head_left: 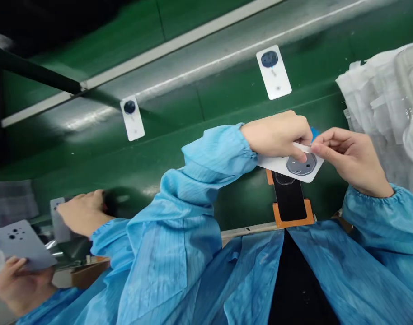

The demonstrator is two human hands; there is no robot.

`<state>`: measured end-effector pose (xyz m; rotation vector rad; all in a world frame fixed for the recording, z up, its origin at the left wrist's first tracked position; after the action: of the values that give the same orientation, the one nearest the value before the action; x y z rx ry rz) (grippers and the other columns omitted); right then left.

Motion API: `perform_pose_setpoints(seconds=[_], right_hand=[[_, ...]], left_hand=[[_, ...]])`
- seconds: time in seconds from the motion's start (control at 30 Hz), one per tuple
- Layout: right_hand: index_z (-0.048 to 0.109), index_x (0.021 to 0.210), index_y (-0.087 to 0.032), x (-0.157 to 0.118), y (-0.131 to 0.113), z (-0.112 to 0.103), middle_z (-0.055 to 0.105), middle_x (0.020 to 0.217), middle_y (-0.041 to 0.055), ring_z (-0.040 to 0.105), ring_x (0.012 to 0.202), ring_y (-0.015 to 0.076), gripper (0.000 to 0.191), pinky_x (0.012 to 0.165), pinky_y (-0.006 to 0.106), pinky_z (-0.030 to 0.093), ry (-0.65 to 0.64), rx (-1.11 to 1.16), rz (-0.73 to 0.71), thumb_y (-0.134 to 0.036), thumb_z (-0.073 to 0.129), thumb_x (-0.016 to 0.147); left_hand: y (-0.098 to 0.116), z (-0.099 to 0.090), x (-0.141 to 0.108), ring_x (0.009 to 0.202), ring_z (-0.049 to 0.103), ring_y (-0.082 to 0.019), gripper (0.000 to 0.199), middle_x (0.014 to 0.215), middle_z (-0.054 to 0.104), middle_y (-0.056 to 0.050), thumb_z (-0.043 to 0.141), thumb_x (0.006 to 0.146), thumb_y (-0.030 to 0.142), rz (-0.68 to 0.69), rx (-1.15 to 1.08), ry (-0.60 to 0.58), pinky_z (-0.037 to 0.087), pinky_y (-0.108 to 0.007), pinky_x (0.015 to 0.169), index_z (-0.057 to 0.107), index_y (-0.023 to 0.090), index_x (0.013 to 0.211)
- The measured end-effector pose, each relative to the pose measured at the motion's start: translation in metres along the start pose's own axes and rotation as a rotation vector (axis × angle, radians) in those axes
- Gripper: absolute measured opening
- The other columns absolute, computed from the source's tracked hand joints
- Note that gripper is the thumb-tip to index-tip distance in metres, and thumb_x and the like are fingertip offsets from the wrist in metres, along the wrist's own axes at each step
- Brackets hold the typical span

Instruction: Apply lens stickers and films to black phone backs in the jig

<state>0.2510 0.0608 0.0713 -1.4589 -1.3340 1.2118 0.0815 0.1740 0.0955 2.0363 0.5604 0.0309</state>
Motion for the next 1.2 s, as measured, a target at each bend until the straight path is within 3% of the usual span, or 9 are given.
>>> perform_pose_setpoints(seconds=[0.07,0.2,0.37,0.7,0.77,0.87,0.97,1.07,1.2], right_hand=[[0.076,0.095,-0.023,0.000,-0.016,0.001,0.076,0.084,0.0017,0.073,0.074,0.0170,0.032,0.065,0.028,0.061,0.128,-0.005,-0.131,-0.055,0.076,0.091],[0.077,0.104,-0.027,-0.003,-0.031,0.011,0.079,0.096,0.0021,0.077,0.087,0.0213,0.014,0.078,0.036,0.064,0.260,-0.071,-0.454,-0.032,0.079,0.091],[0.078,0.107,-0.031,0.002,-0.038,0.019,0.081,0.095,0.0006,0.078,0.086,0.0226,0.028,0.072,0.038,0.066,0.295,-0.073,-0.820,-0.012,0.080,0.086],[0.078,0.116,-0.034,-0.005,-0.046,0.013,0.081,0.095,0.0008,0.078,0.083,0.0243,0.049,0.069,0.039,0.067,0.311,-0.104,-0.968,-0.001,0.080,0.080],[0.079,0.109,-0.034,-0.009,-0.049,0.013,0.080,0.090,-0.0002,0.077,0.078,0.0235,0.039,0.065,0.038,0.065,0.304,-0.090,-0.891,-0.007,0.083,0.081],[0.077,0.100,-0.030,-0.011,-0.041,0.010,0.079,0.085,-0.0005,0.074,0.071,0.0198,0.021,0.060,0.032,0.062,0.264,-0.047,-0.556,-0.022,0.086,0.083],[0.071,0.097,-0.024,-0.010,-0.009,0.010,0.077,0.082,0.0008,0.071,0.066,0.0170,0.026,0.054,0.027,0.057,0.094,0.107,-0.121,-0.041,0.086,0.083],[0.065,0.089,-0.020,-0.014,0.033,0.015,0.074,0.075,0.0016,0.065,0.059,0.0143,0.039,0.048,0.024,0.050,-0.065,0.221,0.206,-0.054,0.084,0.082],[0.061,0.083,-0.020,-0.020,0.065,0.022,0.071,0.072,0.0017,0.063,0.061,0.0143,0.048,0.049,0.024,0.048,-0.122,0.194,0.385,-0.062,0.082,0.078]], left_hand=[[0.008,-0.012,-0.013,0.062,0.058,-0.012,0.020,0.062,0.061,0.002,0.086,0.079,0.027,0.023,-0.100,0.083,0.042,-0.028,0.063,0.071,0.016,0.070],[0.007,-0.011,-0.041,0.074,0.072,-0.016,0.019,0.082,0.076,-0.003,0.087,0.083,0.032,0.216,-0.396,0.506,0.056,-0.029,0.070,0.075,0.016,0.083],[-0.003,0.008,-0.057,0.084,0.079,-0.020,0.011,0.091,0.082,-0.005,0.089,0.082,0.029,0.472,-0.415,0.767,0.065,-0.034,0.078,0.081,0.022,0.084],[0.019,0.008,-0.064,0.081,0.077,-0.021,0.024,0.087,0.080,-0.007,0.078,0.091,0.046,0.548,-0.172,0.701,0.065,-0.036,0.075,0.082,0.024,0.084],[0.029,0.009,-0.066,0.077,0.076,-0.019,0.018,0.085,0.080,-0.005,0.083,0.088,0.041,0.507,-0.190,0.728,0.063,-0.033,0.072,0.081,0.024,0.084],[0.031,0.011,-0.060,0.074,0.073,-0.017,0.023,0.084,0.078,-0.005,0.083,0.088,0.042,0.252,-0.315,0.689,0.058,-0.028,0.067,0.077,0.020,0.085],[0.007,0.023,-0.041,0.068,0.070,-0.015,0.025,0.076,0.075,-0.001,0.080,0.087,0.039,-0.044,-0.419,0.347,0.050,-0.025,0.060,0.068,0.018,0.093],[-0.023,0.040,-0.020,0.061,0.064,-0.014,0.022,0.065,0.067,0.005,0.080,0.085,0.031,-0.198,-0.219,0.018,0.040,-0.025,0.058,0.065,0.019,0.096],[-0.035,0.052,-0.002,0.066,0.061,-0.017,0.030,0.069,0.066,0.001,0.075,0.090,0.046,-0.288,0.277,-0.114,0.031,-0.030,0.059,0.064,0.020,0.080]])
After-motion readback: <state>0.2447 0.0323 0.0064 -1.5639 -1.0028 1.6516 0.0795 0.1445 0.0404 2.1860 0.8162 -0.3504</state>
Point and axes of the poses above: each hand's wrist, its own x-axis towards the middle knuckle, its own z-axis out of the palm, y = z × x, the point moved 2 cm from there along x, towards the middle knuckle
